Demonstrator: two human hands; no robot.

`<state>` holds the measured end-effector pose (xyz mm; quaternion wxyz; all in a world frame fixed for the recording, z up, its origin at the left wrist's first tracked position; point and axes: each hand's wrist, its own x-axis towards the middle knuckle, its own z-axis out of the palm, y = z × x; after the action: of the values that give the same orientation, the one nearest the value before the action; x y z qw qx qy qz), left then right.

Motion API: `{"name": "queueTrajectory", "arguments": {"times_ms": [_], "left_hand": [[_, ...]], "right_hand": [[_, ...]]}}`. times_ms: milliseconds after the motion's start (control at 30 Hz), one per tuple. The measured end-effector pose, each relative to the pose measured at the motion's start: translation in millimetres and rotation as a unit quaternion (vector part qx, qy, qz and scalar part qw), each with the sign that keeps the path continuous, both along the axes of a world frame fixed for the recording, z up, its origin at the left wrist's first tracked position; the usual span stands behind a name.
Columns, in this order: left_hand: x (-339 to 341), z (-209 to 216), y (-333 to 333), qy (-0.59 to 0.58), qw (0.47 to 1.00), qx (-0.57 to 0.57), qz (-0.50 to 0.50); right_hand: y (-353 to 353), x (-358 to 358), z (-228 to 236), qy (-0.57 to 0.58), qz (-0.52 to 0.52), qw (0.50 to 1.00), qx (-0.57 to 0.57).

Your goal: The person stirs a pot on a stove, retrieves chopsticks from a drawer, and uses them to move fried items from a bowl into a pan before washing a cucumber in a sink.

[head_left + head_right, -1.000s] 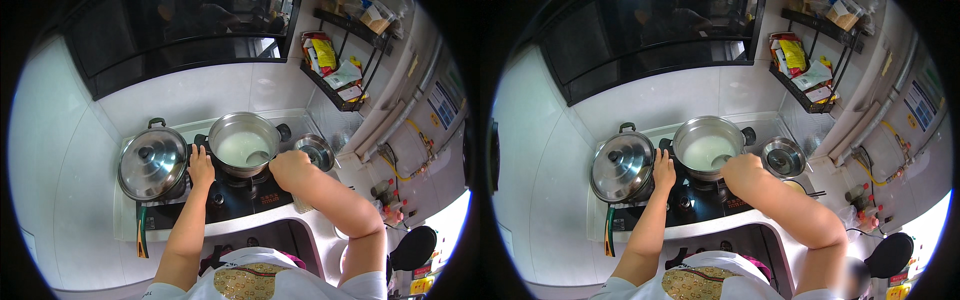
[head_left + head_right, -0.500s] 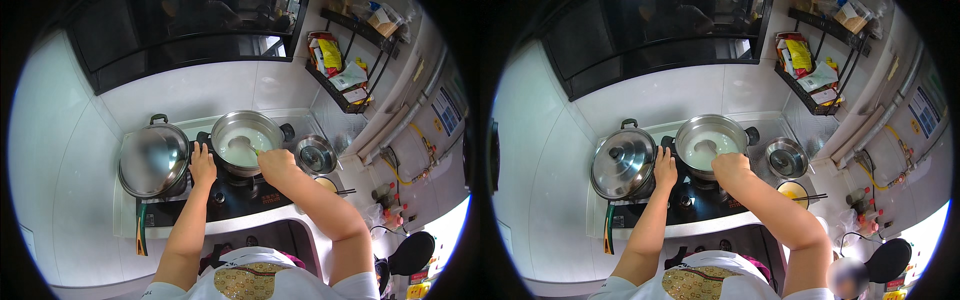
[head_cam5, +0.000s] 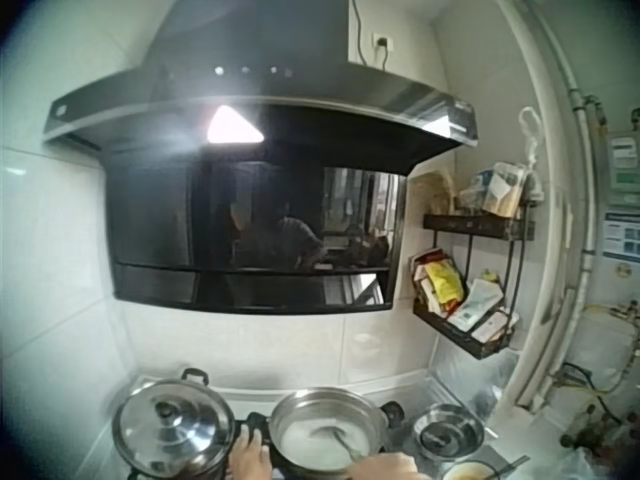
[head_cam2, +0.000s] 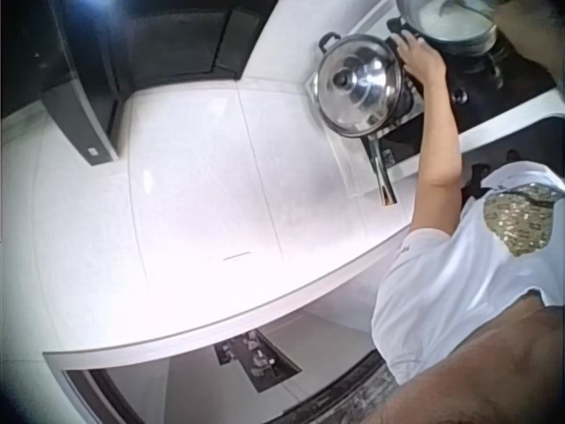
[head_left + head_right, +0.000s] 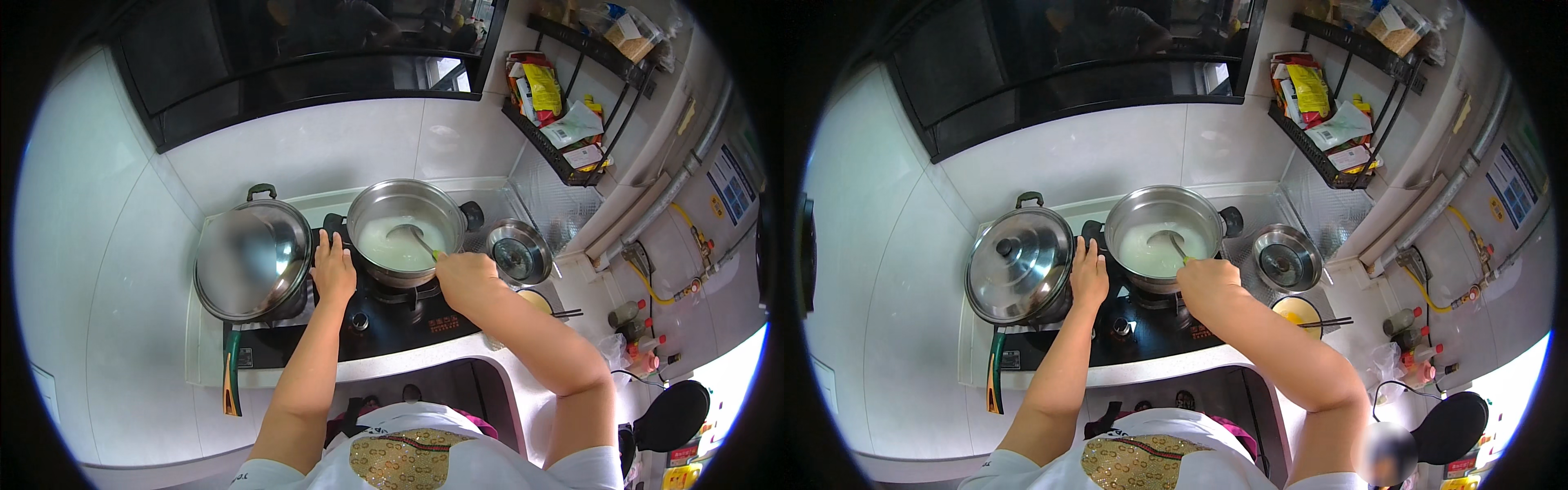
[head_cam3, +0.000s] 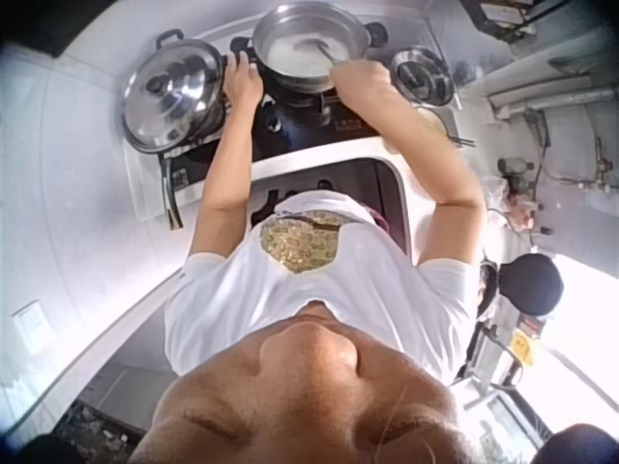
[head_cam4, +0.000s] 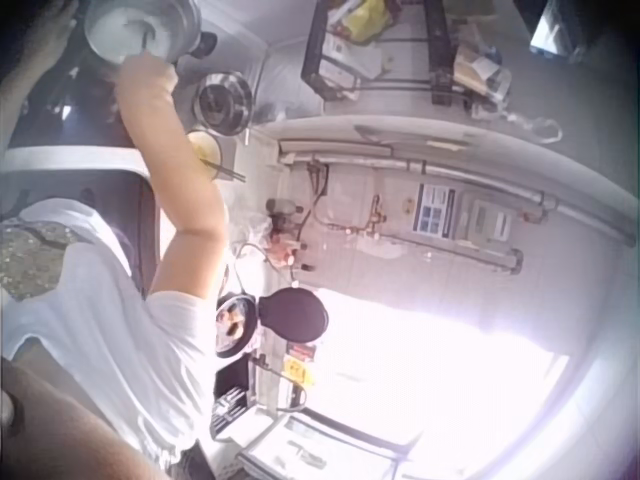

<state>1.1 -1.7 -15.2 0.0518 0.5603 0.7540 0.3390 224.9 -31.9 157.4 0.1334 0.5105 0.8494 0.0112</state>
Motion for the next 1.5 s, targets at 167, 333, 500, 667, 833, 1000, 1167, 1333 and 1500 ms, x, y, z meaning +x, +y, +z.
{"name": "queueTrajectory", "arguments": {"times_ms": [167, 333, 500, 667, 833, 1000, 1167, 1333, 1500], "left_hand": [[1, 0, 1, 0.006, 1.000, -0.004, 0.001], [0, -2, 2, 0.008, 1.000, 0.003, -0.003], [-3, -4, 1, 0.003, 1.000, 0.005, 0.000], [0, -2, 2, -0.003, 1.000, 0.002, -0.006], [-1, 2, -1, -0.006, 1.000, -0.010, -0.003], [1, 2, 2, -0.011, 1.000, -0.007, -0.010], [0, 1, 2, -0.011, 1.000, -0.011, -0.008], [-2, 1, 1, -0.008, 1.000, -0.012, -0.001], [-1, 4, 1, -0.012, 1.000, -0.016, -0.006]], "right_hand": [[-7, 6, 30, -0.026, 0.025, 0.999, -0.026], [-9, 3, 50, -0.049, 0.046, 0.995, -0.067], [-8, -4, 45, -0.029, 0.048, 0.997, -0.048], [1, -9, 10, 0.019, 0.014, 1.000, -0.005], [15, -16, -16, 0.029, -0.020, 0.999, 0.012], [27, -4, -41, -0.008, -0.034, 0.999, 0.037], [15, 2, -5, -0.055, -0.041, 0.998, -0.011], [-2, 0, 50, -0.099, 0.018, 0.993, -0.057], [-3, -9, 70, -0.097, 0.055, 0.991, -0.069]]}}
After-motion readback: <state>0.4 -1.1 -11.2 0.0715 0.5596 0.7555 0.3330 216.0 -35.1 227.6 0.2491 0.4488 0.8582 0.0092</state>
